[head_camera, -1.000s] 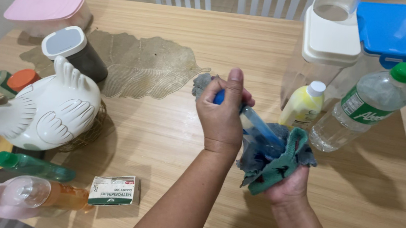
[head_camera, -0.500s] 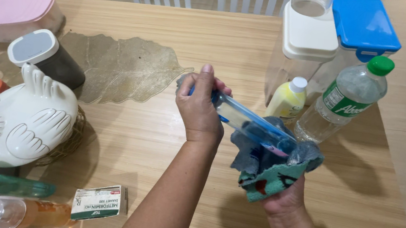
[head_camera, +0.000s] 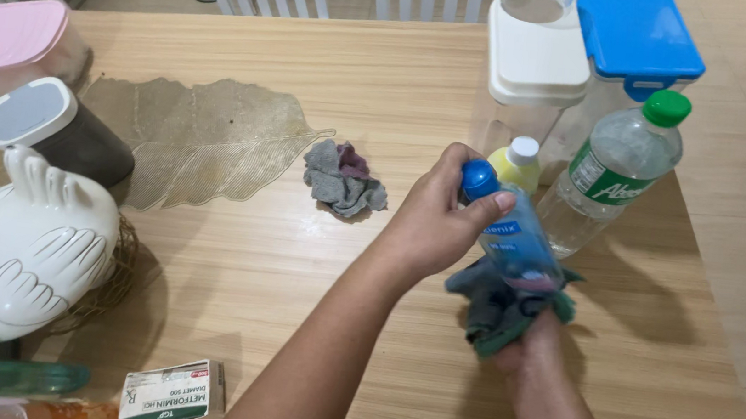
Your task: The person wipes several small bottles on a table using a cloth. They handle each bottle one at a time, rubbing the surface and cap, then place the bottles back on the table.
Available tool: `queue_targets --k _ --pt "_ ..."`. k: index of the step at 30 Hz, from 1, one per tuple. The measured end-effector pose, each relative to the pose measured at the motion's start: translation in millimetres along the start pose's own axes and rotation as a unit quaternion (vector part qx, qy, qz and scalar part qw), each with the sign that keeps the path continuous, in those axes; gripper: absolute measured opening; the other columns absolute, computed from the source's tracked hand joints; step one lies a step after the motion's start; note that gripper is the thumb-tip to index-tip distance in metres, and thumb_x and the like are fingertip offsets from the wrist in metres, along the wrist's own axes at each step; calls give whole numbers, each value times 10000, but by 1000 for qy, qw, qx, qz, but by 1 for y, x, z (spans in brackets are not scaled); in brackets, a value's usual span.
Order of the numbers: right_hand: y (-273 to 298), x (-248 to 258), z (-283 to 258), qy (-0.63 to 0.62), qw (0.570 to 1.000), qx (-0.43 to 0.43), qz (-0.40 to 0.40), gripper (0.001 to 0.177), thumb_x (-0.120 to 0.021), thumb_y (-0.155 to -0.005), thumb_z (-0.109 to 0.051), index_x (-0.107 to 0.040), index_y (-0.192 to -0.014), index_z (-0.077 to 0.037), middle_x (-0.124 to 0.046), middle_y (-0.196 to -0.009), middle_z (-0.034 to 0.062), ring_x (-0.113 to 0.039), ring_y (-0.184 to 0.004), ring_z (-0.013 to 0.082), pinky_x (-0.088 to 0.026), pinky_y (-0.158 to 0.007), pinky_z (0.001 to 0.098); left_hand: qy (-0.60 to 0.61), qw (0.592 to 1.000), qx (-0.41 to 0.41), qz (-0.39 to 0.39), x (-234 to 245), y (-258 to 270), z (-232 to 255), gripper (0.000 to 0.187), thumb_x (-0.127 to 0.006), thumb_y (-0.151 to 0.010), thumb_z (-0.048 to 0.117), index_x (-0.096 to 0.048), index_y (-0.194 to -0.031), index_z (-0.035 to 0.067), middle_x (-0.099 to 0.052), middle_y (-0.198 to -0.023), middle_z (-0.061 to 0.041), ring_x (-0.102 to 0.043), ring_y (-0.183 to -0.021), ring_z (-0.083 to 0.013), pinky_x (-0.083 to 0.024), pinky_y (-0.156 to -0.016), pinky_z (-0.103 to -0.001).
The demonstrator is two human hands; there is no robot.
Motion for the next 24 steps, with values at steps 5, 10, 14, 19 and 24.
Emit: queue_targets --k 5,10,14,19,24 --pt "1 26 25 -8 994 -56 98 285 -443 -1062 -266 -618 -1134 -53 -706 -965 108 -704 -819 257 -599 -723 446 -58 994 -52 74 -34 -9 -4 435 -808 -805 297 -614 -1091 33 -681 -1042 -149 -693 -949 -282 -570 -812 -421" --pt "10 21 20 -14 988 -70 139 338 -398 -1068 -261 -613 -1241 -65 -698 -1145 101 -678 -1003 243 -583 -844 440 -130 978 -96 133 -73 -13 -19 411 -842 -804 256 -640 -1108 69 -626 -1089 -181 -648 -999 -392 -538 -823 -489" --pt "22 8 15 12 980 -95 173 353 -397 -1063 -293 -592 -1265 -79 -677 -1174 106 -659 -1025 249 -552 -850 468 -156 975 -80 135 -97 -18 -31 442 -834 -766 188 -634 -1150 100 -581 -1127 -169 -608 -1045 -405 -539 -802 -497" --pt "33 -5 14 26 975 -96 199 301 -431 -1066 -267 -576 -1234 -63 -654 -1191 123 -652 -1053 232 -555 -913 453 -153 976 -66 144 -110 -25 -42 473 -849 -755 167 -596 -1147 89 -582 -1126 -167 -591 -1073 -404 -527 -828 -514" --pt "40 -13 11 87 964 -102 231 306 -400 -1080 -265 -546 -1236 -46 -615 -1208 121 -623 -1092 197 -547 -955 447 -156 976 -54 140 -113 -29 -49 487 -847 -749 119 -552 -1132 66 -580 -1132 -163 -594 -1081 -402 -526 -849 -512"
Point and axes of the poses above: each hand's wrist, its own y-axis away from the middle knuckle, its own x-axis out of the back of the hand, z = x × y, the point moved 2 cm from there along -y, towards the middle knuckle
